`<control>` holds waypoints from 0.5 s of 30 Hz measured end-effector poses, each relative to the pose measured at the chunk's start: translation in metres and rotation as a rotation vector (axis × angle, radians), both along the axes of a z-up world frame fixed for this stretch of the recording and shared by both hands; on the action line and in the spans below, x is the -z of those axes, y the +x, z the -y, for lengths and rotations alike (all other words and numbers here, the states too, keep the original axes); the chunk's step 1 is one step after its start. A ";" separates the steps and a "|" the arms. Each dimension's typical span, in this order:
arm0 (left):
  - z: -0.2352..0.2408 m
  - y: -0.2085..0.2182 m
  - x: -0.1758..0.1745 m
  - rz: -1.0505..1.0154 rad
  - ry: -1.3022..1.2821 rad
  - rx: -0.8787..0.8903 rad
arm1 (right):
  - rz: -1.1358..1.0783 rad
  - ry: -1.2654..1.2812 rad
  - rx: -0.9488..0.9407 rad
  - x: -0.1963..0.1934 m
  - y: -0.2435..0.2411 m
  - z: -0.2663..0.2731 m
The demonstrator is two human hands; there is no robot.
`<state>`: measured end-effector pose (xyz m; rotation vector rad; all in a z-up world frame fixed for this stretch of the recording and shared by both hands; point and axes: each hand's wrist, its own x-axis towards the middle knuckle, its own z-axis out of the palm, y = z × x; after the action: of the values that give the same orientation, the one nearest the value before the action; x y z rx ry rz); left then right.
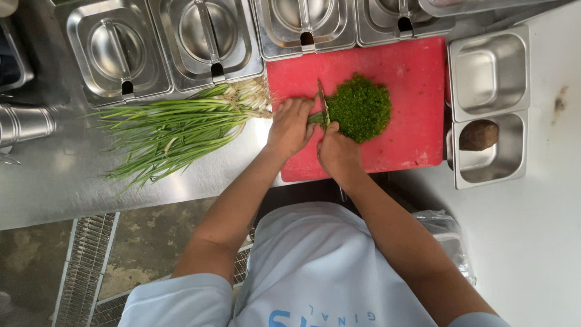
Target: The person chops a bunch of green onions on a red cutting board with a knife and places the chopped pieces into a metal container.
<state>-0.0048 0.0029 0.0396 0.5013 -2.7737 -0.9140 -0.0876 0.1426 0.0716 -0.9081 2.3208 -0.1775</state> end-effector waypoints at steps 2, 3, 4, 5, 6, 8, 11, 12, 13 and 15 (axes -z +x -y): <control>-0.003 0.003 0.007 0.059 0.018 0.042 | 0.013 -0.002 0.010 0.000 0.000 -0.001; -0.003 0.003 0.008 0.117 0.032 0.080 | 0.025 -0.007 0.017 0.000 -0.001 0.000; -0.003 0.005 0.009 0.119 0.033 0.081 | 0.027 -0.006 0.018 0.000 -0.001 0.000; -0.003 0.006 0.008 0.068 0.046 0.059 | 0.029 0.000 0.017 -0.001 0.000 0.000; -0.003 0.006 0.007 0.014 0.060 0.037 | 0.028 0.006 0.017 -0.001 -0.001 -0.001; -0.004 0.005 0.006 -0.049 0.035 0.031 | 0.019 0.002 0.017 -0.003 -0.001 -0.001; -0.005 0.008 0.013 -0.113 0.008 0.035 | 0.000 -0.002 0.009 -0.005 -0.001 -0.002; -0.006 0.009 0.018 -0.115 0.010 0.047 | -0.011 -0.002 0.002 -0.005 -0.002 -0.003; -0.006 0.009 0.024 -0.116 0.010 0.046 | -0.012 -0.001 0.002 -0.005 -0.002 -0.004; -0.009 0.009 0.033 -0.093 0.079 0.007 | -0.039 -0.009 0.023 -0.005 -0.004 -0.008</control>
<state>0.0043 0.0123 0.0065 0.4493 -2.6662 -1.0243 -0.0911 0.1504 0.0763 -0.8973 2.3688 -0.1819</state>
